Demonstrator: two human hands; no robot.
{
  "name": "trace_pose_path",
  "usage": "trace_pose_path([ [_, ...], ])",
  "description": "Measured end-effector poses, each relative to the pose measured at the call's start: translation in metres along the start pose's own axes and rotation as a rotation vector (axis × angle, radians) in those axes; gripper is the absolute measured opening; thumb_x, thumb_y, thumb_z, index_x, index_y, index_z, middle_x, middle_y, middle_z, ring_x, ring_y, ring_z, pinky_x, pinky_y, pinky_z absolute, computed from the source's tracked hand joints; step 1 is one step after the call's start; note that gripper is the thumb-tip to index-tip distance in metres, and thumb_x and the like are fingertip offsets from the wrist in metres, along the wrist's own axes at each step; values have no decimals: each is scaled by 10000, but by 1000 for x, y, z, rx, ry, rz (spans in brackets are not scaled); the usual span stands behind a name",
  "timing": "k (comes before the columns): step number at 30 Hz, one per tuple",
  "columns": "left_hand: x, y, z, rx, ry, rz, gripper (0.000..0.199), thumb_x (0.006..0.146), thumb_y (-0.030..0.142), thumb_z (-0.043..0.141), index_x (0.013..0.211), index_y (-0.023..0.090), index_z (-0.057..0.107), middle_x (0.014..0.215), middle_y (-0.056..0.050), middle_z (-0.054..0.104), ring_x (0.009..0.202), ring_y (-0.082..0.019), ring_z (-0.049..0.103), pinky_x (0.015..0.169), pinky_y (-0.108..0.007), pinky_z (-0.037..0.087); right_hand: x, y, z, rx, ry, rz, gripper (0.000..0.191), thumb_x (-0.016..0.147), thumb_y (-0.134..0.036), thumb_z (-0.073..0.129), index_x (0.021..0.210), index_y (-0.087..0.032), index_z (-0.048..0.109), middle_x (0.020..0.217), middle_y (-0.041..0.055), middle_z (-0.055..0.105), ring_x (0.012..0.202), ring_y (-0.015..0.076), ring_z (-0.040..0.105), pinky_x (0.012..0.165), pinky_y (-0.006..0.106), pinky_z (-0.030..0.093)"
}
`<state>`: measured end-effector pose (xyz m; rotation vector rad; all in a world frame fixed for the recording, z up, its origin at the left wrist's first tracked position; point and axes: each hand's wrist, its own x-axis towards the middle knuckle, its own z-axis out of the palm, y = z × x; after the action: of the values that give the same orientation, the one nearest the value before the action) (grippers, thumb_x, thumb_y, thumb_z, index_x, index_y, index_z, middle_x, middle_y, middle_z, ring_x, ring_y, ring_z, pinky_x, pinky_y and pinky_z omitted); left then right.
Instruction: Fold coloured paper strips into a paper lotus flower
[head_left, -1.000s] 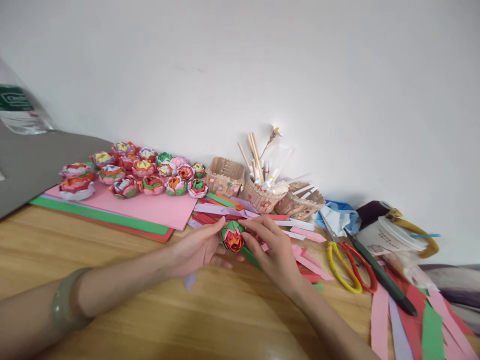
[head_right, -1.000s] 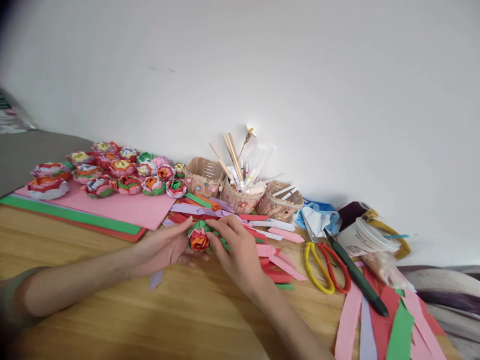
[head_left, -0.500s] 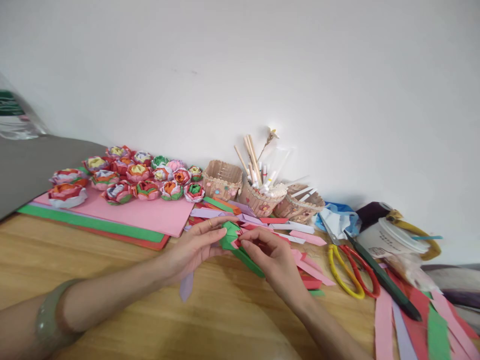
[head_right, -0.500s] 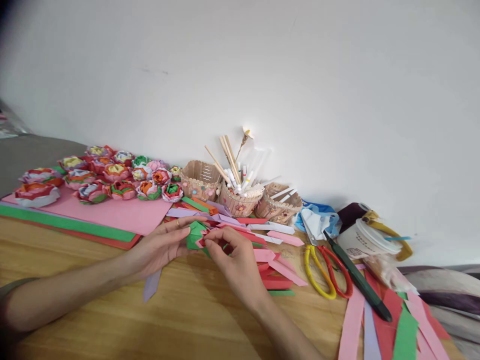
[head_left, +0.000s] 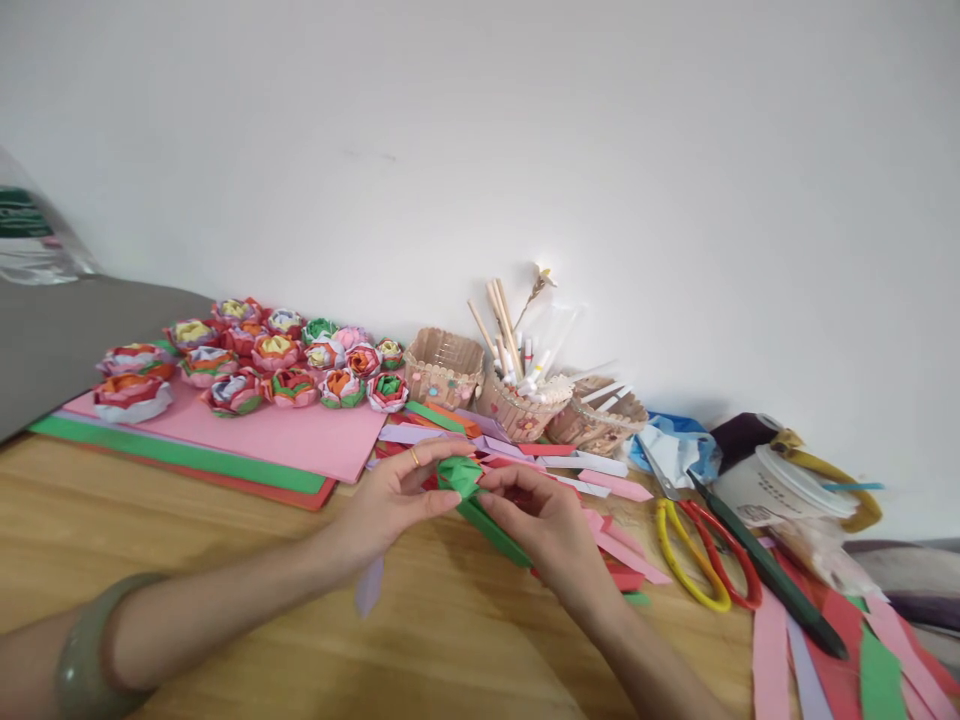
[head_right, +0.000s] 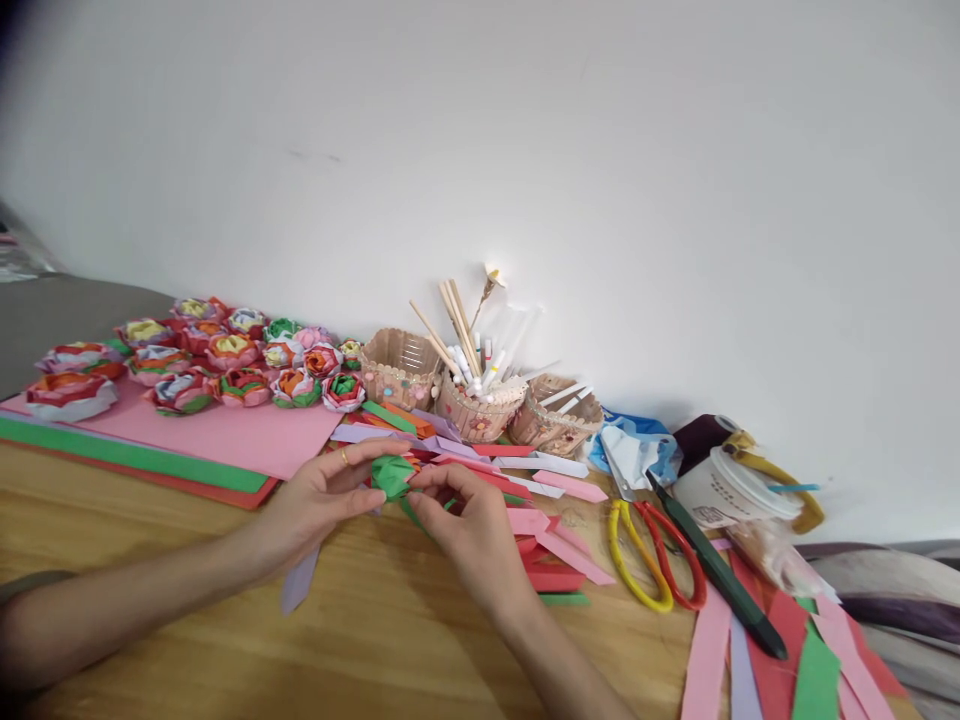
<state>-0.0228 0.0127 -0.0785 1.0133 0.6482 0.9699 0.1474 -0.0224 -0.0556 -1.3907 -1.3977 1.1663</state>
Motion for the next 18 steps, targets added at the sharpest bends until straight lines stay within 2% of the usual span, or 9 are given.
trace_pose_path([
  [5, -1, 2, 3, 84, 42, 89, 324, 644, 123, 749, 950, 223, 718, 1108, -55, 634, 1167, -248, 491, 1050, -365, 320, 2, -2, -1, 43, -35, -12, 180, 687, -322, 700, 709, -174, 601, 705, -15, 589, 625, 111, 511, 576, 228, 398],
  [10, -2, -1, 3, 106, 14, 174, 317, 654, 128, 739, 947, 248, 720, 1141, -59, 562, 1170, -249, 474, 1000, -366, 391, 3, 1, -3, 47, -119, 1, 219, 696, -376, 701, 738, -185, 602, 671, -25, 544, 587, 102, 465, 524, 219, 359],
  [14, -3, -5, 1, 166, -14, 179, 338, 692, 181, 718, 1018, 270, 693, 1189, -64, 525, 1196, -259, 445, 934, -350, 447, 2, -1, -3, 5, -143, -4, 211, 720, -386, 677, 699, -190, 603, 643, -30, 516, 564, 98, 429, 503, 218, 325],
  [18, -4, -6, 2, 211, -22, 162, 316, 691, 170, 708, 994, 256, 685, 1145, -63, 548, 1154, -257, 473, 875, -323, 466, 0, -4, -2, -113, -99, -64, 164, 758, -332, 623, 682, -186, 628, 641, -20, 549, 582, 110, 454, 518, 223, 337],
])
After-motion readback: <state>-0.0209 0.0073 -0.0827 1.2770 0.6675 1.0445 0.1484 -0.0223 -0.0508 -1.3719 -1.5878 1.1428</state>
